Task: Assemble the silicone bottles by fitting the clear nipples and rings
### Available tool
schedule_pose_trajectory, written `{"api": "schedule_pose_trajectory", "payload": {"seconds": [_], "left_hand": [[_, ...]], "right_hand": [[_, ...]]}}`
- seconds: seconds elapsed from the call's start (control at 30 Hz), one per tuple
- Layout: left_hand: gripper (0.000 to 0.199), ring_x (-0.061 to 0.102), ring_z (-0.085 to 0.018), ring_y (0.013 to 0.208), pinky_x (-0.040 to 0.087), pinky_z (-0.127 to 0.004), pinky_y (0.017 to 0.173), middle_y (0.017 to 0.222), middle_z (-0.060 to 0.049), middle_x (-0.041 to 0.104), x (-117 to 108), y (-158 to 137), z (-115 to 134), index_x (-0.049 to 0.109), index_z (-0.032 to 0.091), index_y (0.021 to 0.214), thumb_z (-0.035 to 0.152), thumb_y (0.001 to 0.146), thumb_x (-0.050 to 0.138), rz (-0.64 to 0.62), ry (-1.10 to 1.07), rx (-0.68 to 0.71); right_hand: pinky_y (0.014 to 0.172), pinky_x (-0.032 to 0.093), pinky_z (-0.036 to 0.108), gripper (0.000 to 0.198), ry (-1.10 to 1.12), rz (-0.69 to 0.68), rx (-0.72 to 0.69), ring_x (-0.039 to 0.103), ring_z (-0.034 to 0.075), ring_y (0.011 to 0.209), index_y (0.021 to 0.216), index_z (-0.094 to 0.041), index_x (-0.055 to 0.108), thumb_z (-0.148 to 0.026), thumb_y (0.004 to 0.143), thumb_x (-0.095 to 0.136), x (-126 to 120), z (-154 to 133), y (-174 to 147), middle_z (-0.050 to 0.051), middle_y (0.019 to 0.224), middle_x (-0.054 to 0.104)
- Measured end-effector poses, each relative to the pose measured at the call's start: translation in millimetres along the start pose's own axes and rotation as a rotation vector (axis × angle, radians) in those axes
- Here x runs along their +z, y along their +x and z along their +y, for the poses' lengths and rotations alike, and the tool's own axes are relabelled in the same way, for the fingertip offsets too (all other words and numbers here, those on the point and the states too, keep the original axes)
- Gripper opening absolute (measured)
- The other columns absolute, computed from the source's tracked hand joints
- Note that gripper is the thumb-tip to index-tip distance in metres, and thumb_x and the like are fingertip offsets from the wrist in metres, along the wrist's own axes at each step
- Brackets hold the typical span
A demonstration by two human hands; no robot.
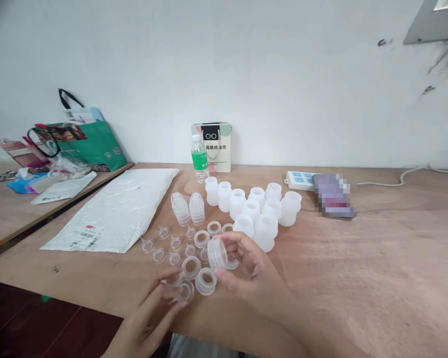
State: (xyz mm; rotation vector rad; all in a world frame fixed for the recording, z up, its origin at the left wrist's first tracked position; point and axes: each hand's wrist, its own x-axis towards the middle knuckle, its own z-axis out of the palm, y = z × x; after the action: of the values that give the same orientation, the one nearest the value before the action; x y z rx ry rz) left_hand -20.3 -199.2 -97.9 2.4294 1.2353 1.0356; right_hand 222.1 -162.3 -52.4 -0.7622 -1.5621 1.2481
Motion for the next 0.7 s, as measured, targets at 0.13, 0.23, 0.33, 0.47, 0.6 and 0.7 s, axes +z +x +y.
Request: {"api": "schedule_pose_trajectory", "payload": {"seconds": [0.13, 0.23, 0.33, 0.47, 0.6, 0.7], "left_hand": [[0.025, 0.058, -0.017, 0.115, 0.050, -0.030, 0.096, 0.124, -0.009, 0.058, -32, 47, 23, 0.053, 0.021, 0.107, 0.010, 0.085, 0.056, 0.102, -0.090, 0.128], [0.026, 0.059, -0.017, 0.108, 0.051, -0.030, 0.091, 0.119, -0.007, 0.058, -46, 94, 34, 0.061, 0.023, 0.106, 0.011, 0.083, 0.061, 0.241, -0.059, 0.238], [0.035, 0.061, -0.016, 0.099, 0.052, -0.031, 0.086, 0.107, -0.006, 0.062, -36, 131, 23, 0.056, 0.023, 0.119, 0.017, 0.084, 0.062, 0.256, -0.117, 0.397], [0.039, 0.062, -0.014, 0.081, 0.053, -0.029, 0.073, 0.091, -0.005, 0.064, -3, 151, -7, 0.052, 0.019, 0.117, 0.031, 0.082, 0.067, 0.379, -0.297, 0.547], [0.033, 0.058, -0.013, 0.076, 0.050, -0.026, 0.064, 0.085, -0.004, 0.062, 12, 144, -19, 0.057, 0.018, 0.108, 0.039, 0.083, 0.063, 0.447, -0.179, 0.679], [0.034, 0.055, -0.013, 0.073, 0.048, -0.026, 0.062, 0.084, -0.004, 0.060, 15, 135, -20, 0.058, 0.017, 0.111, 0.042, 0.089, 0.053, 0.464, -0.037, 0.762]], "right_hand": [[0.089, 0.049, 0.032, 0.038, 0.330, -0.072, 0.007, 0.062, 0.018, 0.104, 0.119, -0.032, 0.056, -0.041, 0.083, 0.065, 7, -7, 22, 0.003, 0.111, 0.066], [0.092, 0.049, 0.035, 0.041, 0.403, -0.001, -0.061, 0.062, 0.019, 0.106, 0.123, -0.035, 0.055, -0.044, 0.084, 0.064, 6, -9, 31, 0.002, 0.115, 0.066], [0.095, 0.049, 0.039, 0.040, 0.381, 0.104, -0.103, 0.060, 0.021, 0.111, 0.122, -0.036, 0.056, -0.044, 0.084, 0.063, -1, -2, 33, 0.003, 0.115, 0.066], [0.099, 0.046, 0.045, 0.039, 0.315, 0.215, -0.070, 0.058, 0.024, 0.116, 0.120, -0.034, 0.058, -0.047, 0.084, 0.061, -9, 10, 32, 0.005, 0.117, 0.066], [0.100, 0.045, 0.045, 0.041, 0.340, 0.171, -0.051, 0.057, 0.023, 0.116, 0.123, -0.033, 0.058, -0.045, 0.084, 0.061, -6, 19, 31, 0.005, 0.120, 0.065], [0.100, 0.045, 0.041, 0.040, 0.409, 0.098, -0.013, 0.059, 0.021, 0.113, 0.124, -0.033, 0.058, -0.040, 0.085, 0.062, 0, 23, 29, 0.003, 0.120, 0.065]]}}
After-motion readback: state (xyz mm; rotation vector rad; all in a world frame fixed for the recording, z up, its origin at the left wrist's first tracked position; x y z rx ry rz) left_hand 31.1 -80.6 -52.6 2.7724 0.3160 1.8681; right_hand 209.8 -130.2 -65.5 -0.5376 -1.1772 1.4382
